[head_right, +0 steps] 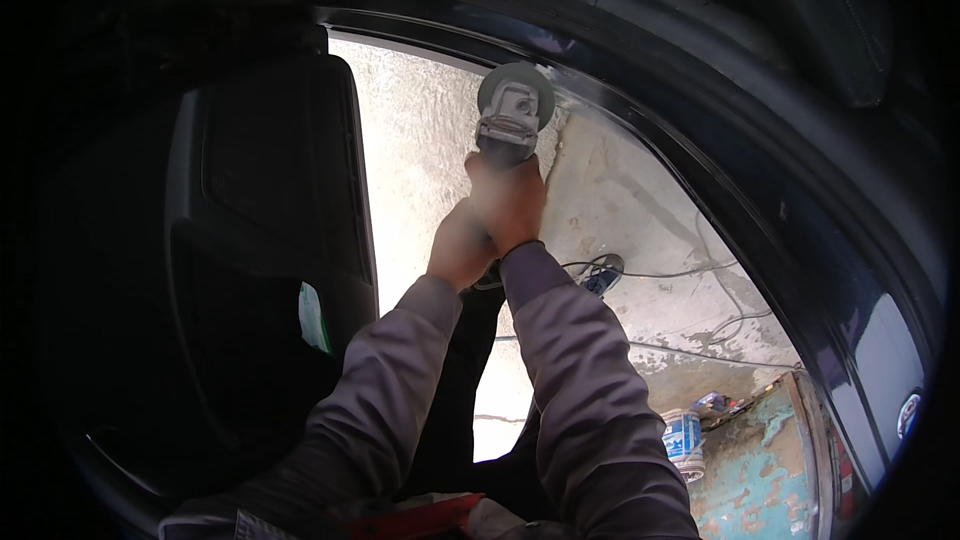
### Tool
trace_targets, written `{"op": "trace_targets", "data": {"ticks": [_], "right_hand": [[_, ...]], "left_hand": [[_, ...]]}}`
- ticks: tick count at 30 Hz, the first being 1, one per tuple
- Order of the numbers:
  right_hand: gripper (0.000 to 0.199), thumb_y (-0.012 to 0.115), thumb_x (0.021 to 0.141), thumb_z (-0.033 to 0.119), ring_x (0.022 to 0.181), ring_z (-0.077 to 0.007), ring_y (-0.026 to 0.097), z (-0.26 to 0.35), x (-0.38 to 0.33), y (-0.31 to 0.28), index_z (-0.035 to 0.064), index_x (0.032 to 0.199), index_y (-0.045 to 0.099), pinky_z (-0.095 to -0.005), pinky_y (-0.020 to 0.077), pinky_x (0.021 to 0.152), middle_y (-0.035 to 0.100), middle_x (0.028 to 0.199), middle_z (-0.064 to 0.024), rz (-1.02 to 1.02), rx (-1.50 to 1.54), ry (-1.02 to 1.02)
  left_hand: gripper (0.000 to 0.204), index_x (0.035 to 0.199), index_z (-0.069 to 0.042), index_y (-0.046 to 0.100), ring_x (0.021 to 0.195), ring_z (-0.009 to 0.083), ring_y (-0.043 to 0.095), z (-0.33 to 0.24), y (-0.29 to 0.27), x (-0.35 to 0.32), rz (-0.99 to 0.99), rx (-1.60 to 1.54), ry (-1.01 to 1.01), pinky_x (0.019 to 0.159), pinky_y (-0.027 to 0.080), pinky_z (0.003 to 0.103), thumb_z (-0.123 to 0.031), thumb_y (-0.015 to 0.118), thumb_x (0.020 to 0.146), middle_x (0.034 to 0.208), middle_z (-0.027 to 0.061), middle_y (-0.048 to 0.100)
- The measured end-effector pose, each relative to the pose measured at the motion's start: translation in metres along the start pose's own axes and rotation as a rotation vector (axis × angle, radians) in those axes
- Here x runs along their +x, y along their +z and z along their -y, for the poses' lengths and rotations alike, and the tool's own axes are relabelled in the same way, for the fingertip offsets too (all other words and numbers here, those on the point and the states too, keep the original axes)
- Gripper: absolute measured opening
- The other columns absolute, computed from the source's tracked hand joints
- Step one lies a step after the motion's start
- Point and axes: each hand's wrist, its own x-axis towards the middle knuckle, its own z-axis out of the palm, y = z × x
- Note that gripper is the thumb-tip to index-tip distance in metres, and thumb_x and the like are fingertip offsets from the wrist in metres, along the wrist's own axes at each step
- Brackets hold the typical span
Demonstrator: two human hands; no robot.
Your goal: The person uses an angle grinder to remove paint from the exterior and interior edges of a black car door, then switches to an air blow gun to clear debris from the door frame and interior. The door is opened and closed during the process.
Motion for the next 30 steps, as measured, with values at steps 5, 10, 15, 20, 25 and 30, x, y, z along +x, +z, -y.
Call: {"op": "trace_targets", "data": {"ticks": [5,10,15,20,25,30], "right_hand": [[0.053,0.084,0.083,0.039,0.09,-0.0402,0.077,-0.005,0.0,-0.001,-0.0083,0.103,0.07,-0.0463,0.0572,0.082,0.077,0.095,-0.0254,-0.018,0.085,-0.028],[0.051,0.085,0.083,0.038,0.089,-0.039,0.077,-0.009,0.002,-0.003,-0.0078,0.101,0.07,-0.0457,0.0571,0.081,0.077,0.094,-0.0243,-0.014,0.049,-0.036],[0.05,0.085,0.083,0.037,0.086,-0.0356,0.077,-0.013,0.008,-0.005,-0.0078,0.098,0.071,-0.0445,0.0568,0.079,0.077,0.092,-0.0231,-0.032,0.182,-0.038],[0.048,0.085,0.083,0.037,0.082,-0.0327,0.076,-0.018,0.01,-0.009,-0.0073,0.096,0.072,-0.043,0.0568,0.078,0.077,0.088,-0.0206,-0.018,0.117,-0.055],[0.047,0.085,0.083,0.037,0.081,-0.0314,0.076,-0.019,0.011,-0.016,-0.0068,0.096,0.072,-0.0425,0.0568,0.076,0.078,0.089,-0.0192,0.012,0.118,-0.025],[0.047,0.085,0.083,0.036,0.08,-0.0314,0.077,-0.014,0.01,-0.019,-0.0074,0.096,0.072,-0.0427,0.0567,0.075,0.078,0.088,-0.019,-0.056,0.181,-0.023]], "left_hand": [[0.086,0.135,0.008,0.058,0.112,0.0407,0.073,0.002,0.004,0.0,0.024,-0.037,-0.002,0.094,0.057,0.046,-0.034,0.096,0.07,0.118,0.0265,0.075],[0.089,0.138,0.009,0.056,0.114,0.0437,0.071,0.003,0.007,0.003,0.019,0.06,-0.032,0.096,0.057,0.047,-0.033,0.096,0.069,0.119,0.029,0.073],[0.095,0.142,0.009,0.053,0.116,0.045,0.07,0.0,0.011,0.004,0.001,0.101,0.007,0.098,0.057,0.047,-0.036,0.095,0.069,0.12,0.0298,0.073],[0.091,0.138,0.007,0.056,0.113,0.045,0.072,-0.005,0.016,0.002,-0.009,0.05,0.0,0.095,0.057,0.048,-0.038,0.095,0.069,0.117,0.0287,0.074],[0.086,0.135,0.006,0.059,0.11,0.0457,0.072,-0.013,0.02,0.001,-0.037,0.057,-0.016,0.093,0.057,0.049,-0.036,0.094,0.069,0.113,0.029,0.074],[0.06,0.13,-0.007,0.066,0.116,0.0395,0.067,-0.017,0.021,-0.001,0.026,0.105,0.004,0.098,0.053,0.046,-0.022,0.09,0.076,0.123,0.0169,0.069]]}}
